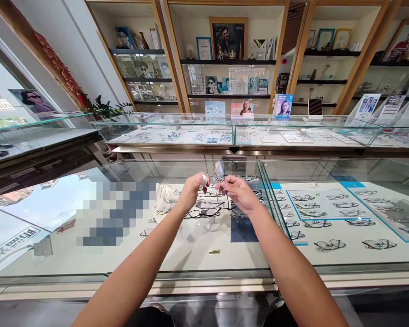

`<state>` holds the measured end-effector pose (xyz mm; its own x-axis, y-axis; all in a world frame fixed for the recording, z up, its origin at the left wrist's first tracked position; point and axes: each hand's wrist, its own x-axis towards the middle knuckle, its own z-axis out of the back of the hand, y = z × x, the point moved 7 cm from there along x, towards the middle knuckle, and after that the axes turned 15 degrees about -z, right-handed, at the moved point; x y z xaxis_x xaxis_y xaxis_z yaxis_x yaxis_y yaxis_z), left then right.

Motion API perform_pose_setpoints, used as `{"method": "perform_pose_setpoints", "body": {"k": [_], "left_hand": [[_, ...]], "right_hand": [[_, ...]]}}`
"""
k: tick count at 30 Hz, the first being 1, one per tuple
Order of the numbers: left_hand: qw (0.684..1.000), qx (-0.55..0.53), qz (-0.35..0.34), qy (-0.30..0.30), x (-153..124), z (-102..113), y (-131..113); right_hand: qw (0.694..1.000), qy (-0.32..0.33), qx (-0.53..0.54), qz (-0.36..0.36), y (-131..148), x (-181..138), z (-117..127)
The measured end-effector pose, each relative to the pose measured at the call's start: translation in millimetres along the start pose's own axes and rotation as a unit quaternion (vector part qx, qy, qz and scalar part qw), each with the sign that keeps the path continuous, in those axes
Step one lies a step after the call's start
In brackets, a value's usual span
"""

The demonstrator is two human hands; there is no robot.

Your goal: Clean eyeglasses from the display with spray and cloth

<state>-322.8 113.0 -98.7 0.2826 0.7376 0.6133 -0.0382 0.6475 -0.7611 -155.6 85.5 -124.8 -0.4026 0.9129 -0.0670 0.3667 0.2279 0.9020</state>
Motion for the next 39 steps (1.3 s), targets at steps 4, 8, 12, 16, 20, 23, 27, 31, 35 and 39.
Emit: {"method": "perform_pose_setpoints", "body": {"k": [4, 8, 12, 16, 20, 23, 27, 31, 35, 39], "left_hand": [[1.0, 0.022, -0.005, 0.02, -2.6, -2.3, -1.9], [0.991, 0.093, -0.048, 0.08, -7.3, -18.2, -10.3], [0.982, 0.136, -0.083, 0.102, -8.5, -24.7, -11.0], [0.989, 0.142, -0.04, 0.006, -1.6, 9.2, 9.6], [0.971, 0.219, 0.005, -0.09, 6.5, 59.2, 36.1], [0.936, 0.297, 0.079, -0.172, 3.5, 97.6, 60.7], [0.901, 0.354, 0.161, -0.194, -8.2, 126.7, 90.4], [0.887, 0.376, 0.217, -0.16, -18.2, 132.1, 110.4], [0.875, 0.399, 0.243, -0.128, -20.7, 128.4, 120.0], [0.87, 0.414, 0.247, -0.102, -19.9, 125.8, 125.4]], "right_hand": [[0.999, -0.011, 0.044, 0.009, 4.4, -1.2, 6.1], [0.998, -0.021, 0.051, 0.019, 7.5, -2.5, 6.1], [0.999, -0.019, 0.041, 0.018, 8.8, -3.2, 4.3], [0.997, -0.035, 0.064, 0.022, 9.6, -3.0, 11.2], [0.993, -0.038, 0.108, 0.02, 10.0, -3.1, 17.3], [0.991, -0.041, 0.127, 0.028, 12.1, -4.9, 20.0], [0.992, -0.04, 0.119, 0.033, 14.0, -6.9, 20.9], [0.993, -0.047, 0.102, 0.032, 13.4, -7.3, 21.3], [0.994, -0.056, 0.092, 0.026, 12.2, -7.6, 21.5], [0.994, -0.053, 0.087, 0.024, 12.3, -7.9, 20.4]]}}
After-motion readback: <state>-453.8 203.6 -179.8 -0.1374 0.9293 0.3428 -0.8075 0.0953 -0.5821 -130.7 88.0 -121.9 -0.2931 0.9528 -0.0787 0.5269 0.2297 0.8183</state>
